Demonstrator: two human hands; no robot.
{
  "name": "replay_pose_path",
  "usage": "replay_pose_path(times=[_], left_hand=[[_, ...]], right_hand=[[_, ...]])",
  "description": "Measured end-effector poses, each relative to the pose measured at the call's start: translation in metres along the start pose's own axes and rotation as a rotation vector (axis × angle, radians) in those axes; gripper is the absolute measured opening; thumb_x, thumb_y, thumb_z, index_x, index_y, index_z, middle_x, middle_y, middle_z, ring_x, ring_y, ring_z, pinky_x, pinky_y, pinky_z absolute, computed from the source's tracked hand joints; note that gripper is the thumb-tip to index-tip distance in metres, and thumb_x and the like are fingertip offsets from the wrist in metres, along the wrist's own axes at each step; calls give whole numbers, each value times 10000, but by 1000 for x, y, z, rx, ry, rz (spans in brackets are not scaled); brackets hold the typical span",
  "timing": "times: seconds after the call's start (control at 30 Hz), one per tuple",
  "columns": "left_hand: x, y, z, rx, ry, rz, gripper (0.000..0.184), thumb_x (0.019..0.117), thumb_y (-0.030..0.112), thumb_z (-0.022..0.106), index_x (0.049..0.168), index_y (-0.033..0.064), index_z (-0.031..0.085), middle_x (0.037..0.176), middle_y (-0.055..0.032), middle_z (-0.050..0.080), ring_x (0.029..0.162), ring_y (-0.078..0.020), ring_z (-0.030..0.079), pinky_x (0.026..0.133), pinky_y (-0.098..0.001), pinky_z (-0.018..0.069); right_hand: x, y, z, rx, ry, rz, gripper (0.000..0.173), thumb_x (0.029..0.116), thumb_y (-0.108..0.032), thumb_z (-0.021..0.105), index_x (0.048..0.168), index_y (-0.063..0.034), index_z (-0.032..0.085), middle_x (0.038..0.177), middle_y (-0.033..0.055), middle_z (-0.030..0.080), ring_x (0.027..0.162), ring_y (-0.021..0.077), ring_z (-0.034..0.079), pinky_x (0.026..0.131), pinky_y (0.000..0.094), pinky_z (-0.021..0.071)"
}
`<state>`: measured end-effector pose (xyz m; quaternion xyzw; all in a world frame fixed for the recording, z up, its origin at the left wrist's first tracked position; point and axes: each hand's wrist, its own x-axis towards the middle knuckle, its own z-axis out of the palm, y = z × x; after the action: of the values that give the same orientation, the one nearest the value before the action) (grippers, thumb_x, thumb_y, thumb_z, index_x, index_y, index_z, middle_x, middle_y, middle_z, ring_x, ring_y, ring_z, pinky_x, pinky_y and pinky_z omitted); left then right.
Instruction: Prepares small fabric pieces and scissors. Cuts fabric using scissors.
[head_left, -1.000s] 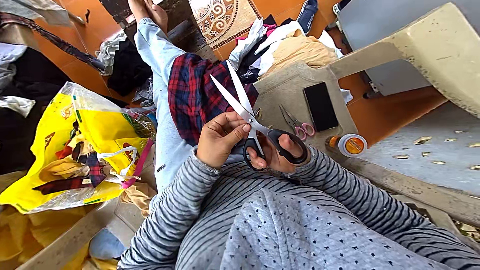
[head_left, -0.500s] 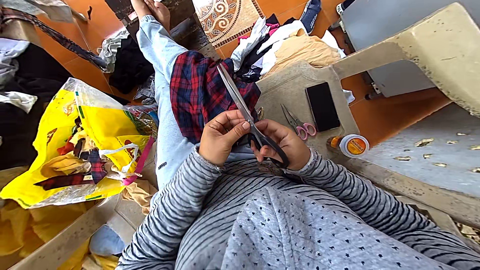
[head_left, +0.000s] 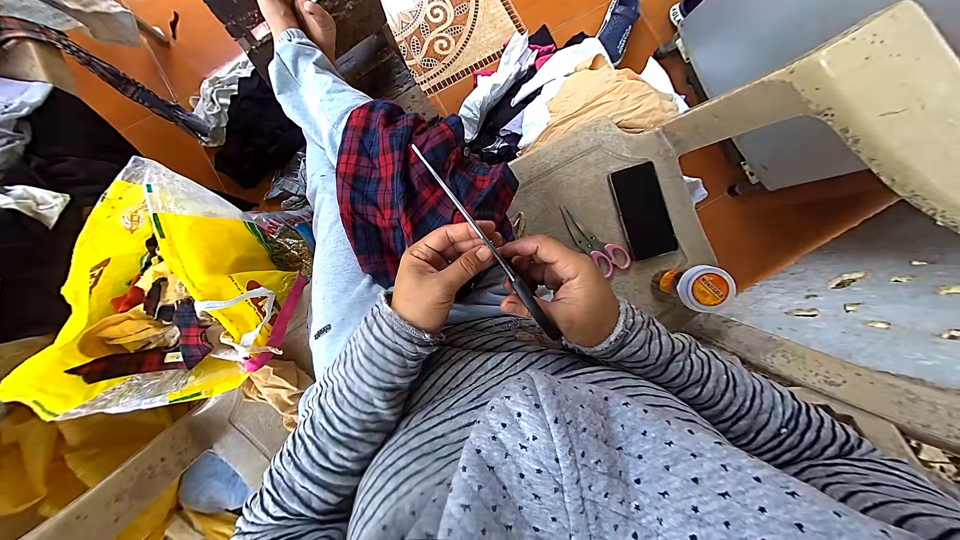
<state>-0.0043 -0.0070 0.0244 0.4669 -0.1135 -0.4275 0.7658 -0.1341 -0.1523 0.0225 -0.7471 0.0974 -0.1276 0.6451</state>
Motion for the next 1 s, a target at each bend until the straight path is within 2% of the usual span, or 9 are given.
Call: replay_pose_path(times=[0.37, 0.53, 0.63, 0.73, 0.83, 0.93, 1.0], left_hand=[[-1, -1, -2, -58, -18, -7, 282, 908, -72, 667, 1170, 23, 704, 1030, -80, 766, 945, -163, 744, 875, -325, 613], [0, -1, -2, -97, -16, -28, 263, 927, -72, 650, 1167, 21, 704, 1027, -82, 768, 945, -170, 749, 900, -340, 611], [0, -3, -3, -101, -15, -27, 246, 926, -58, 663, 1148, 32, 717, 1020, -77, 769, 939, -172, 750, 896, -345, 613], [1, -7, -5, -86, -22, -14, 224, 909, -30, 697, 1110, 63, 729, 1017, -63, 763, 934, -163, 742, 884, -344, 613], [2, -9, -6, -85, -27, -8, 208, 894, -21, 714, 1076, 78, 734, 999, -52, 762, 933, -161, 740, 880, -345, 612], [2, -9, -7, -80, -24, -14, 218, 898, -29, 705, 1086, 77, 730, 1019, -56, 761, 943, -162, 741, 885, -348, 612], [2, -8, -7, -79, -23, -12, 220, 896, -33, 704, 1086, 75, 731, 1023, -60, 761, 938, -165, 742, 880, -349, 615]], right_hand=[[-1, 0, 1, -63, 24, -27, 483, 867, -287, 809, 1196, 22, 634, 931, 2, 710, 766, 2, 663, 709, 183, 587], [-1, 1, 2, -70, 32, -32, 462, 869, -272, 804, 1184, 23, 640, 894, -2, 713, 736, -4, 663, 685, 178, 587], [-2, 0, 1, 12, -12, 22, 497, 874, -329, 798, 1194, 7, 620, 889, -23, 705, 734, -4, 661, 681, 184, 586], [-1, -2, -1, 257, -162, 135, 558, 913, -465, 743, 1226, -45, 553, 931, -57, 666, 772, 16, 660, 708, 209, 589], [-2, 0, 1, 353, -215, 147, 577, 923, -514, 717, 1229, -64, 526, 928, -62, 653, 782, 25, 656, 720, 210, 581], [-2, 0, 2, 344, -194, 144, 520, 931, -460, 729, 1217, -72, 533, 918, -72, 650, 765, 10, 649, 703, 192, 576], [-3, -1, 3, 336, -159, 164, 464, 918, -396, 762, 1193, -86, 553, 901, -81, 659, 716, 0, 650, 653, 179, 579]])
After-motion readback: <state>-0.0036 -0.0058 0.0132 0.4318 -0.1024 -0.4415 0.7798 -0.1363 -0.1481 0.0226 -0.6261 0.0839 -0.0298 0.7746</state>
